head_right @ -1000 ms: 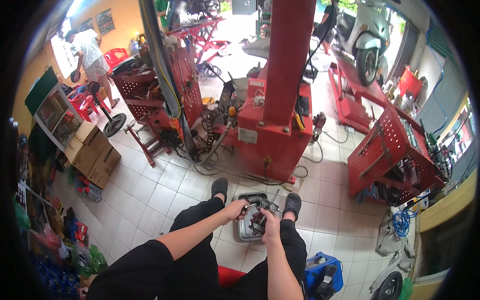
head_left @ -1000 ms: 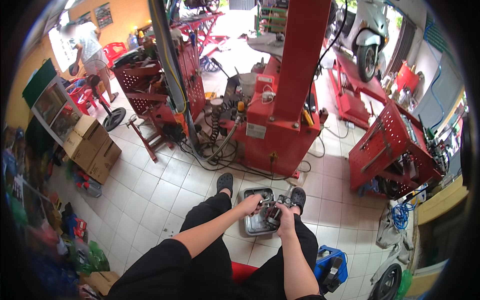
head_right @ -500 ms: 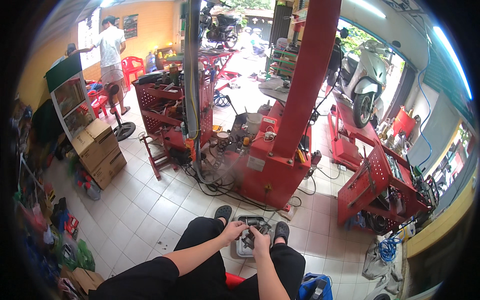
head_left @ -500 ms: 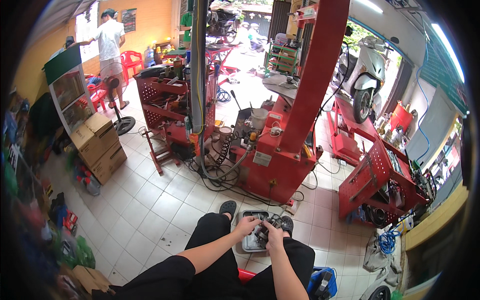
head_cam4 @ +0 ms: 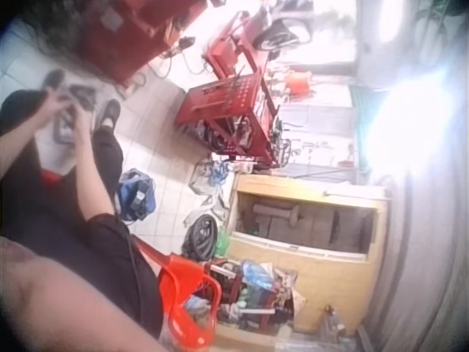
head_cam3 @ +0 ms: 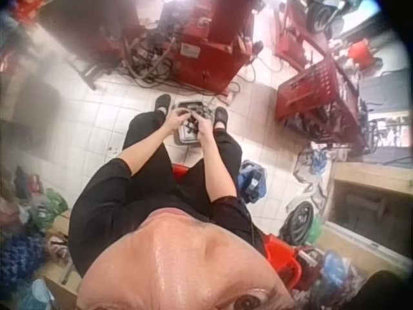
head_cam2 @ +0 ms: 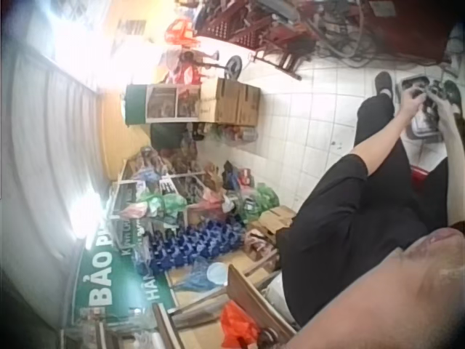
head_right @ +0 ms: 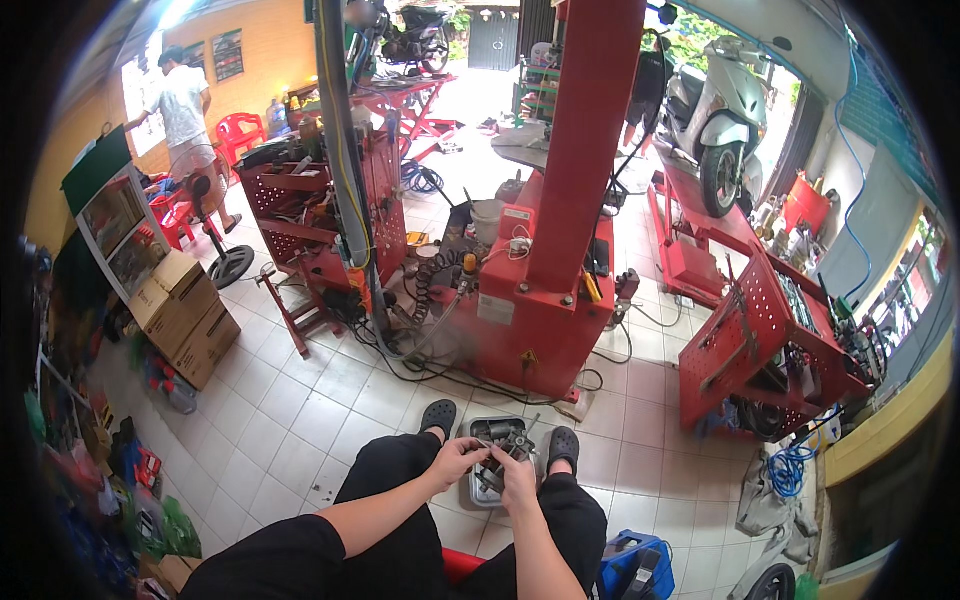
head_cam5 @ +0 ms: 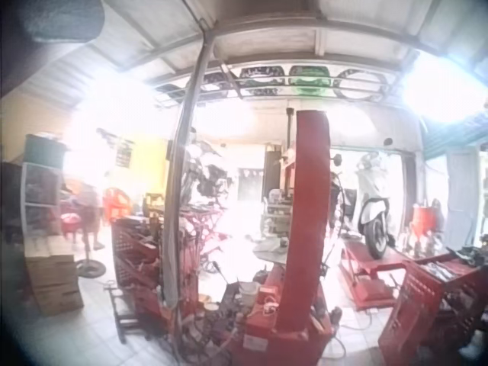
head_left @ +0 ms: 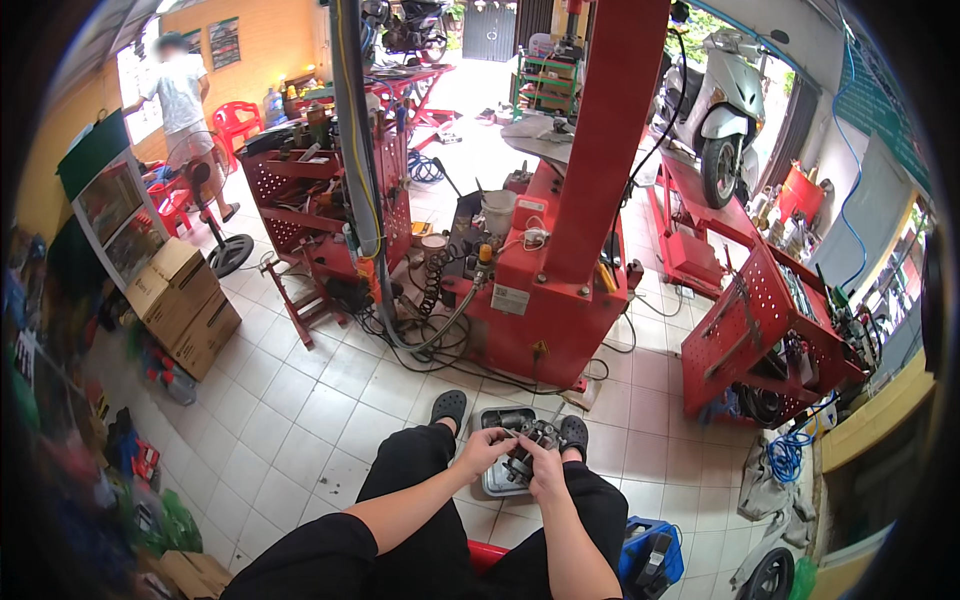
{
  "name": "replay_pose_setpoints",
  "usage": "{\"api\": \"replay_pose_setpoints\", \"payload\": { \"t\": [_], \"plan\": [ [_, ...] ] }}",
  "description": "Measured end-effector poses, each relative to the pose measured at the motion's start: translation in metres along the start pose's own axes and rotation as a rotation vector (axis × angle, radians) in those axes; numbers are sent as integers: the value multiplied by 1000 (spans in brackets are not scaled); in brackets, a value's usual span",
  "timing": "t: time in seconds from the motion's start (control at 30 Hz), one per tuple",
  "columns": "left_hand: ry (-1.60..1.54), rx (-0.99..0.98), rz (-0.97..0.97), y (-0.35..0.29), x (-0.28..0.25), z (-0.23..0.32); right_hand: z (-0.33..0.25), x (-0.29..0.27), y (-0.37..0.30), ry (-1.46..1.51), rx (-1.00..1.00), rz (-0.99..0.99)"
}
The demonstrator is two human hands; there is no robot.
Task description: The person sits on a red chair in a workshop and assembles a mechanical part, likely a carburetor, using their hands. They manipulate small components, including a spring and a metal rod, and place them into a metal tray on the floor.
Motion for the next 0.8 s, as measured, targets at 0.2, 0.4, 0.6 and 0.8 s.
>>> {"api": "replay_pose_setpoints", "payload": {
  "t": [0.2, 0.4, 0.6, 0.8],
  "plan": [
    [-279, -168, -19, 9, -4, -19, -6, 1, 3, -54, 19, 34],
    [-286, -219, 49, 14, -8, -17, -8, -3, 4, -49, -11, 69],
    [-179, -150, 79, 16, -11, -25, -11, -4, 6, -89, -50, 59],
    [-285, -118, 105, 20, -16, -22, -11, -5, 6, -110, -76, 73]
  ]
}}
Point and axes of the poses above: each hand's wrist, its own y-axis towards the middle knuckle, its own x-axis out of the palm, z = x × y, the point moved 5 cm from there along y, towards the middle knuckle, and after that the axes turned 9 degrees about y, right-handed, at the moved point
